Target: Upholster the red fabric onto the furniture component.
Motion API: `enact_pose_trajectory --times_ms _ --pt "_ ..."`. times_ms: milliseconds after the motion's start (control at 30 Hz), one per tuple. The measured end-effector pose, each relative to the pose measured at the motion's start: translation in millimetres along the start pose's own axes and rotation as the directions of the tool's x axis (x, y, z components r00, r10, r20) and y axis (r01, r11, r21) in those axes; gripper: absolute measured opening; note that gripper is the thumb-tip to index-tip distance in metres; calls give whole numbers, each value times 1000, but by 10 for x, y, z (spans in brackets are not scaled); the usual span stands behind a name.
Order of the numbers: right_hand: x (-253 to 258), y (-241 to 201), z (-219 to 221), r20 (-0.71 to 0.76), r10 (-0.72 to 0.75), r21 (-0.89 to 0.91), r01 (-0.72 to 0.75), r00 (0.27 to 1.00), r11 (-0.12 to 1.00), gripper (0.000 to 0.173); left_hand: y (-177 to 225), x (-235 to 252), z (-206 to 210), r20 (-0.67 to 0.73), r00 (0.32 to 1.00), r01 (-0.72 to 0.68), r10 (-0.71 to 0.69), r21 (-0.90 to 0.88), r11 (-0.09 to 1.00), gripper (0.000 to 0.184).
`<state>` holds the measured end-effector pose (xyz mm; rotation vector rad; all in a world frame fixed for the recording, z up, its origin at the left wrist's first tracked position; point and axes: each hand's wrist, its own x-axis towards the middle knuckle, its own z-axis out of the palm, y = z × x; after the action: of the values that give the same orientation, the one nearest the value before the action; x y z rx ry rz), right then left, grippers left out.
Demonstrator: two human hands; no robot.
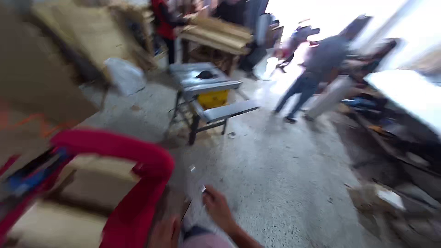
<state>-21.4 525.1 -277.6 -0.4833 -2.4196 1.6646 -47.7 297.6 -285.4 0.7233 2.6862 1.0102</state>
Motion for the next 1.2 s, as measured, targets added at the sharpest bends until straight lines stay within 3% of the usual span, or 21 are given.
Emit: enact_pose_trajectory --times_ms 67,133,167,233,300,367,467,567,800,1000,1200 --pt "-41 -126 24 92 -57 -38 61 994 997 38 -259 107 -171 -182 977 124 -111 62 990 35" --pt "-97 -199 160 234 -95 -108 122 968 987 40 -803 50 -502 -314 882 379 -351 31 925 44" --pt "-105 -230 238 301 -106 -145 155 948 977 41 -1083 23 -641 -362 840 445 -403 37 895 51" --pt "-170 -258 415 399 -124 -247 236 909 940 41 -1451 -28 -779 -319 847 476 -425 100 874 61" --pt "-217 -289 596 481 -131 -356 329 867 874 41 -1553 -13 -775 -180 872 480 -454 142 866 67" --pt "-197 -324 742 548 -112 -439 399 829 805 40 -1561 37 -745 -118 877 478 -465 130 869 61" --pt "-119 -440 908 642 -30 -511 457 766 728 37 -1636 18 -670 -203 914 360 -351 9 933 27" --pt "-83 -516 1056 689 3 -560 530 724 637 36 -1677 -24 -583 -269 928 259 -257 -28 965 12" --pt "-106 -749 1222 711 34 -633 618 703 467 36 -1733 -20 -538 -301 921 246 -246 -38 968 19" --pt "-200 -1222 1483 659 233 -751 610 715 254 35 -1755 -38 -510 -338 915 219 -222 -50 975 18" --pt "-85 -1483 1647 665 367 -726 678 651 114 36 -1778 -36 -491 -356 907 213 -224 -69 975 20"
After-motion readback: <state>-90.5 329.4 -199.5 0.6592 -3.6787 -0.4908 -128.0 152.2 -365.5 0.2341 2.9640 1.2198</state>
